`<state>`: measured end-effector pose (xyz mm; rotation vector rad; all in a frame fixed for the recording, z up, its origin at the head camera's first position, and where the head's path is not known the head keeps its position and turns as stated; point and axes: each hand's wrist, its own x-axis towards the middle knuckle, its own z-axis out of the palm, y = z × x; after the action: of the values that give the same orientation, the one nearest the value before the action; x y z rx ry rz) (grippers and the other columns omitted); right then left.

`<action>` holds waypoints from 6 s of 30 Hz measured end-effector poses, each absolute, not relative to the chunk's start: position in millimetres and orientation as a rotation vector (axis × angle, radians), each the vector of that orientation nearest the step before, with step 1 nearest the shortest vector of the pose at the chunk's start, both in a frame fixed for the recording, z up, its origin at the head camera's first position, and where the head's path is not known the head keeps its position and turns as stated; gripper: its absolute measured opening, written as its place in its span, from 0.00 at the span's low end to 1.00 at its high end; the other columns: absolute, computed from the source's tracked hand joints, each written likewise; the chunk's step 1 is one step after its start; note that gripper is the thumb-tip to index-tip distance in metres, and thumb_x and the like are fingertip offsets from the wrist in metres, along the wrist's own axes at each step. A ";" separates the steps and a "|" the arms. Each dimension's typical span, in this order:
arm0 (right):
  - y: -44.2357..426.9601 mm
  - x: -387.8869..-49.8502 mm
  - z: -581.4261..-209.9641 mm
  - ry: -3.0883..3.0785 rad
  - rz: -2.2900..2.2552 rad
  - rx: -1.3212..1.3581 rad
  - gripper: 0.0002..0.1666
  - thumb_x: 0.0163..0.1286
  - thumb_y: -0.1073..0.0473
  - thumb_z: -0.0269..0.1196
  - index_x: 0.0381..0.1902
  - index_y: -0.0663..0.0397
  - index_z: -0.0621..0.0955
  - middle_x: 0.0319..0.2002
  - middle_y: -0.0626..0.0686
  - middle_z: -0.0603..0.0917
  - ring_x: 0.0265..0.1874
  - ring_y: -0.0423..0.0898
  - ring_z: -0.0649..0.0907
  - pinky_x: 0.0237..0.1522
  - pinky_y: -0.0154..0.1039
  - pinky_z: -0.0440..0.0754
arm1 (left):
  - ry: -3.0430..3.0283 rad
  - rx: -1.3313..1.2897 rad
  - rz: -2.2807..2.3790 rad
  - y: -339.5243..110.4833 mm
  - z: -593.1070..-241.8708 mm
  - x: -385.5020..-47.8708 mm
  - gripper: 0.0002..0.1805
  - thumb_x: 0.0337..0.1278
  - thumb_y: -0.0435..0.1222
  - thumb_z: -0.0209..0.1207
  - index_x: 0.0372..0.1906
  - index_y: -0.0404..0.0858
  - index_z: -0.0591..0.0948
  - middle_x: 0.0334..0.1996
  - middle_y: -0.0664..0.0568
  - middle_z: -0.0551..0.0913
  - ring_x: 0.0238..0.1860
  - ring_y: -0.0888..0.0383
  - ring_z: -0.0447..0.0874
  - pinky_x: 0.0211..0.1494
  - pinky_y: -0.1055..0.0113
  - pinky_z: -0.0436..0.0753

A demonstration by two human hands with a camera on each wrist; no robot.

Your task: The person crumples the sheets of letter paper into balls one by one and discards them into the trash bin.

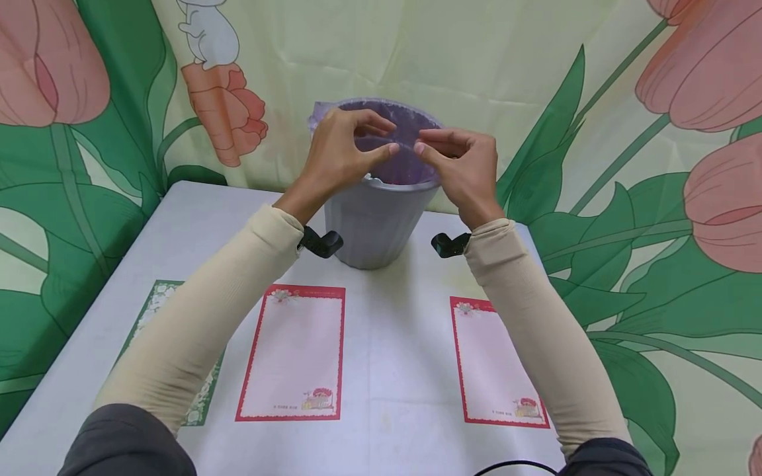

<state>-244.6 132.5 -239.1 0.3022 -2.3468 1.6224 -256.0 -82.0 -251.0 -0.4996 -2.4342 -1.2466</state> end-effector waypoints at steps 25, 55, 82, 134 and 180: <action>144.2 -160.9 -298.7 -2.106 1.813 0.567 0.21 0.64 0.68 0.76 0.55 0.64 0.85 0.51 0.58 0.87 0.53 0.56 0.85 0.61 0.40 0.83 | -2.168 -0.719 -1.352 -86.3 -290.1 -167.2 0.15 0.61 0.45 0.76 0.51 0.47 0.91 0.47 0.58 0.91 0.50 0.56 0.78 0.56 0.56 0.79; 108.2 -91.8 -409.4 -2.380 1.717 0.492 0.32 0.62 0.60 0.80 0.63 0.48 0.82 0.60 0.52 0.85 0.59 0.49 0.83 0.67 0.47 0.80 | -2.260 -0.394 -1.511 -129.3 -392.1 -91.1 0.21 0.54 0.37 0.80 0.54 0.48 0.90 0.49 0.57 0.91 0.52 0.60 0.79 0.56 0.61 0.78; 79.2 -68.2 -486.7 -2.533 1.870 0.360 0.36 0.63 0.58 0.80 0.67 0.49 0.79 0.65 0.57 0.81 0.60 0.60 0.84 0.66 0.59 0.82 | -2.427 0.024 -1.429 -173.4 -479.5 -42.2 0.26 0.54 0.38 0.80 0.59 0.46 0.87 0.53 0.52 0.90 0.51 0.62 0.79 0.56 0.68 0.76; 67.6 -53.0 -511.3 -2.735 1.900 0.171 0.37 0.62 0.60 0.80 0.67 0.38 0.79 0.65 0.47 0.80 0.65 0.49 0.84 0.69 0.43 0.82 | -2.582 0.361 -1.636 -198.2 -505.2 -29.5 0.33 0.63 0.44 0.75 0.71 0.42 0.79 0.68 0.40 0.79 0.67 0.39 0.81 0.57 0.72 0.86; 93.3 -59.4 -514.2 -2.542 2.380 0.134 0.23 0.66 0.63 0.77 0.58 0.50 0.85 0.52 0.61 0.86 0.32 0.41 0.86 0.41 0.28 0.85 | -2.260 0.196 -1.862 -188.8 -503.5 -27.3 0.22 0.65 0.28 0.71 0.62 0.37 0.86 0.45 0.38 0.90 0.36 0.61 0.90 0.46 0.77 0.88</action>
<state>-59.4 93.3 -514.2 0.1339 -2.5423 2.3796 -27.3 -188.8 -503.5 0.1957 -2.2601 -1.8621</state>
